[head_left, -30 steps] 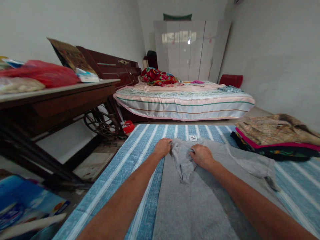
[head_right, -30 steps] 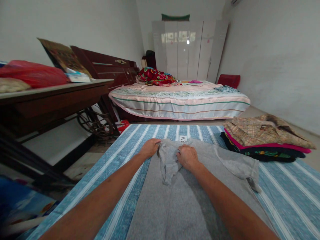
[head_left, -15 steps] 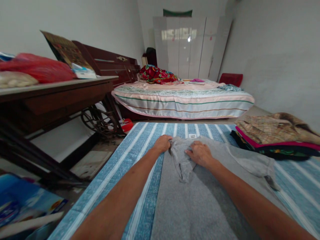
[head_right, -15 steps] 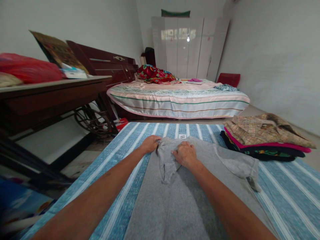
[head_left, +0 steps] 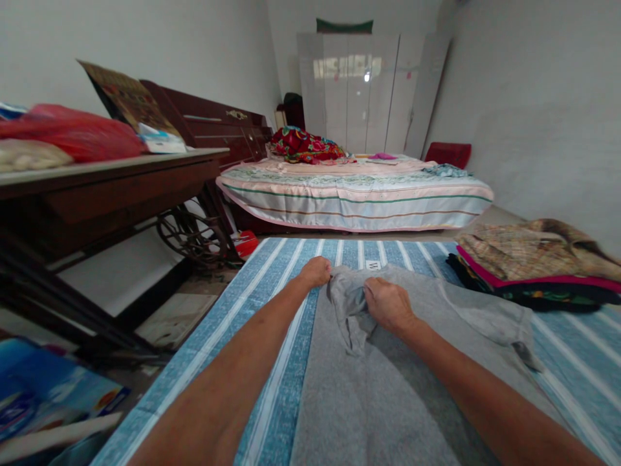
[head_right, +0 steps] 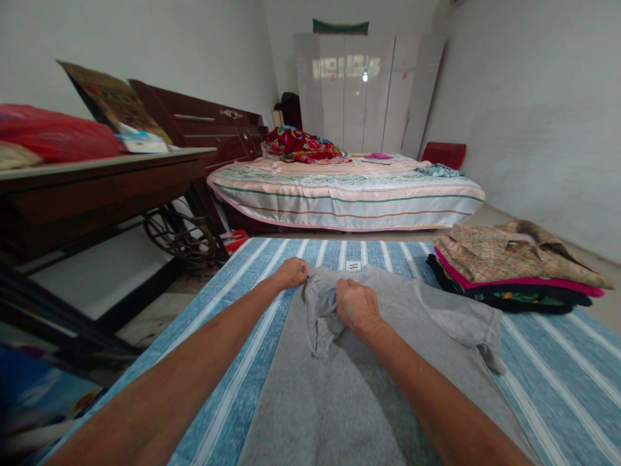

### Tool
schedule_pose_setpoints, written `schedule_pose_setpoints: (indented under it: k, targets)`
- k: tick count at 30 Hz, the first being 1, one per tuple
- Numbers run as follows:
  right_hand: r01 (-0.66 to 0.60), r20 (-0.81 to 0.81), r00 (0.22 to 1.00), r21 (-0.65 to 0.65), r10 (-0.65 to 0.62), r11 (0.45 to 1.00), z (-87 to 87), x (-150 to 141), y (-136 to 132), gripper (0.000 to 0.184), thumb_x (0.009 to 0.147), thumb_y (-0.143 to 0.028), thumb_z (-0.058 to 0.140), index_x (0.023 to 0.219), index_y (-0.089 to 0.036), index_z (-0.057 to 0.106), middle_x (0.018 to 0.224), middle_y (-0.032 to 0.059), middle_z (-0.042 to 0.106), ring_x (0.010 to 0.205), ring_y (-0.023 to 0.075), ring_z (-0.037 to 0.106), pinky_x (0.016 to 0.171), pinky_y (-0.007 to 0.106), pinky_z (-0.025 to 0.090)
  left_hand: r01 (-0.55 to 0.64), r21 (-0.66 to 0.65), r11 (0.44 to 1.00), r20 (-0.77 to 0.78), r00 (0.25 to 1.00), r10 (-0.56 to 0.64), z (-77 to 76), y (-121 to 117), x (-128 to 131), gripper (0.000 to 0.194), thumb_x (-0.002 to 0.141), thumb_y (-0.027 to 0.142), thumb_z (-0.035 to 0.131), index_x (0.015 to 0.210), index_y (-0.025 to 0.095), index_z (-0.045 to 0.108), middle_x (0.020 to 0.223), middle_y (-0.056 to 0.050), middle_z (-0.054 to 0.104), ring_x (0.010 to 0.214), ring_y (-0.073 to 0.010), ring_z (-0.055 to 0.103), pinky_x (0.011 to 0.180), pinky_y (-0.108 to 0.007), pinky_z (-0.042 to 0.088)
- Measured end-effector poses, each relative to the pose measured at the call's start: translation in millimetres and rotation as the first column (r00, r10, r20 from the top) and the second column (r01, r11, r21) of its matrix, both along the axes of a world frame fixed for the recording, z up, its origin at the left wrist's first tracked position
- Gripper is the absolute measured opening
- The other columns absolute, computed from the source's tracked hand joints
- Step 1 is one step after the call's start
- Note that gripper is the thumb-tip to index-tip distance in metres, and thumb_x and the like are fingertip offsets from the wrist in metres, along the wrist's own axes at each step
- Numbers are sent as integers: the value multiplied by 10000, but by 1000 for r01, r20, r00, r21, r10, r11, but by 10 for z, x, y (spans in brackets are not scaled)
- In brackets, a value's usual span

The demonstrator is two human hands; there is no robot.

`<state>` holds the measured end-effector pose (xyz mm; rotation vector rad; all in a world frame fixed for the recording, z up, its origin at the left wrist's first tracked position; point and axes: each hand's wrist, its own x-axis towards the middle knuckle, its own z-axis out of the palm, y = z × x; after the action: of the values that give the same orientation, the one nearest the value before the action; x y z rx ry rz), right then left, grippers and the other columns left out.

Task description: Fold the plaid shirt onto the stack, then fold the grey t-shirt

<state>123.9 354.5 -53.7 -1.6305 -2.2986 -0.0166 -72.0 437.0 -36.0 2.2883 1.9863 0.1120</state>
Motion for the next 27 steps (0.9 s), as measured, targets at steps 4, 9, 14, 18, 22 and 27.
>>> schedule_pose_setpoints:
  k: [4,9,14,18,22,27]
  targets:
    - [33,-157,987,-51,-41,998,43,53,24,192,879,-215,462,890,-186,651,766,54,658,706,190,598,569,253,332,10,-6,1000,-6,1000,-10,103,1,9,159,678,125,609,786,167,717,813,-28,708,826,-172,633,711,-199,443]
    - [6,-387,920,-137,-59,991,31,192,203,202,820,-239,516,651,-183,613,611,-17,581,614,125,554,527,202,324,12,-10,1000,9,1000,-12,156,50,47,146,688,142,616,791,170,717,814,-17,706,822,-161,626,702,-190,437]
    - [38,-527,832,-258,-174,965,-114,264,315,180,682,-185,561,502,-175,559,461,-41,467,463,108,461,442,203,272,-39,-11,999,34,999,40,37,44,97,194,655,98,610,778,204,716,825,-7,709,824,-159,629,694,-192,443]
    - [30,-601,767,-318,-226,947,-201,299,289,164,645,-208,568,485,-179,546,443,-50,449,437,98,428,426,200,256,-66,-11,998,89,994,67,2,36,71,240,631,94,611,800,223,723,841,4,715,848,-161,633,713,-196,450]
    - [21,-645,721,-348,-256,937,-208,325,272,149,645,-249,559,514,-179,564,452,-50,459,449,104,431,435,203,266,-79,-35,996,180,980,84,15,72,26,224,641,130,620,821,206,729,801,21,715,797,-144,643,684,-184,460]
    - [5,-685,684,-338,-249,941,-184,312,250,164,638,-287,554,512,-182,557,465,-47,468,480,114,442,456,210,272,-131,-60,990,261,955,142,-25,143,17,177,629,145,638,775,191,725,681,30,694,686,-128,637,585,-175,454]
